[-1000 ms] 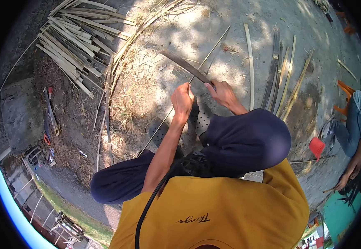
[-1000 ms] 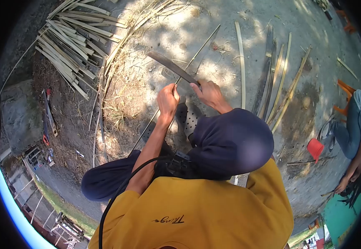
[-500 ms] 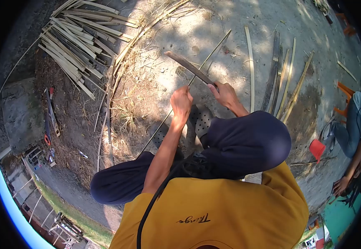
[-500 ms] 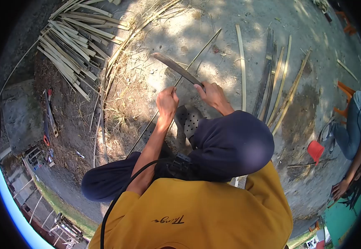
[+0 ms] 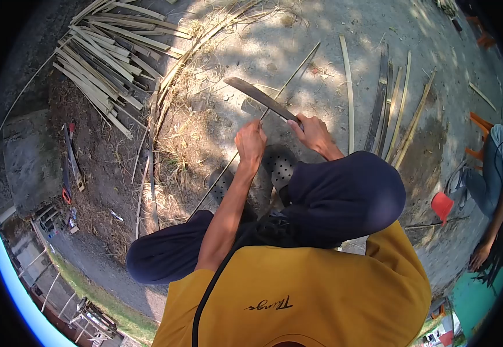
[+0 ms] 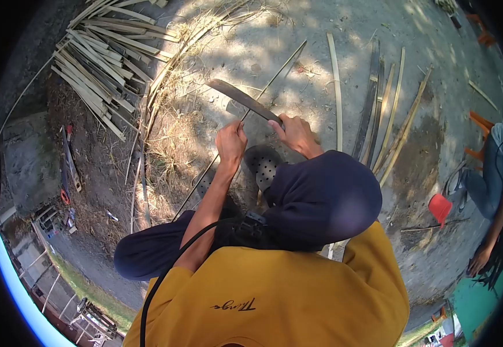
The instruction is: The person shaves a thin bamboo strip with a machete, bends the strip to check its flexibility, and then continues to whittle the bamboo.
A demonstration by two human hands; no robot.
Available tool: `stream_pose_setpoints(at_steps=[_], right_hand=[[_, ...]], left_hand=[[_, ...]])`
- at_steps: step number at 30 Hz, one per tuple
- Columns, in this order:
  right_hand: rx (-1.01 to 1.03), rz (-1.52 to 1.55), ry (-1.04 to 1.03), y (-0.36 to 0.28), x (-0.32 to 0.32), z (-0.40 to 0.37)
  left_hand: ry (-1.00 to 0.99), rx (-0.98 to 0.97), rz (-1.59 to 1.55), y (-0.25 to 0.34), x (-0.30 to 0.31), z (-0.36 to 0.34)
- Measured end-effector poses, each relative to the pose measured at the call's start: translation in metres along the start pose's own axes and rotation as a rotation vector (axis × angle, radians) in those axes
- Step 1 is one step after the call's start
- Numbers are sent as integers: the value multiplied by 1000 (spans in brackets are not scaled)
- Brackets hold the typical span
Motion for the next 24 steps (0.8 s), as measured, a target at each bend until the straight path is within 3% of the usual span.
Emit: stream_pose_setpoints(at_steps=[4,6,7,10,11,14,18,20,24], right_hand=[[-181,113,87,18,18,16],[-104,96,-44,3,6,1],[19,81,18,-1,1,-7],[-45,54,26,13,0,1],[-91,57,64,31,0,12],[-97,190,177,26,10,16],[19,82,32,9,-1,-6],[-33,37,29,22,2,8],[-70,75,225,41,26,30]], left_hand=[[2,12,-44,4,-1,-2],[-15,-11,-50,12,-4,4],[5,-2,-71,11,-4,7],[-59,64,-60,0,-2,-3],[28,43,-92,-1,3,-7],[35,53,-105,2,2,-5],[-61,46,-108,6,2,5],[-53,49,-105,3,5,-2],[-30,2,-60,3,2,-1]])
Point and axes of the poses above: each hand's wrist, its own z-axis towards the middle knuckle, its own x-axis out of the back of the hand, y = z × x, the point moved 6 cm from there along z, towards the middle knuckle, and after that the axes turned 6 degrees about z, right-handed, at the moved point
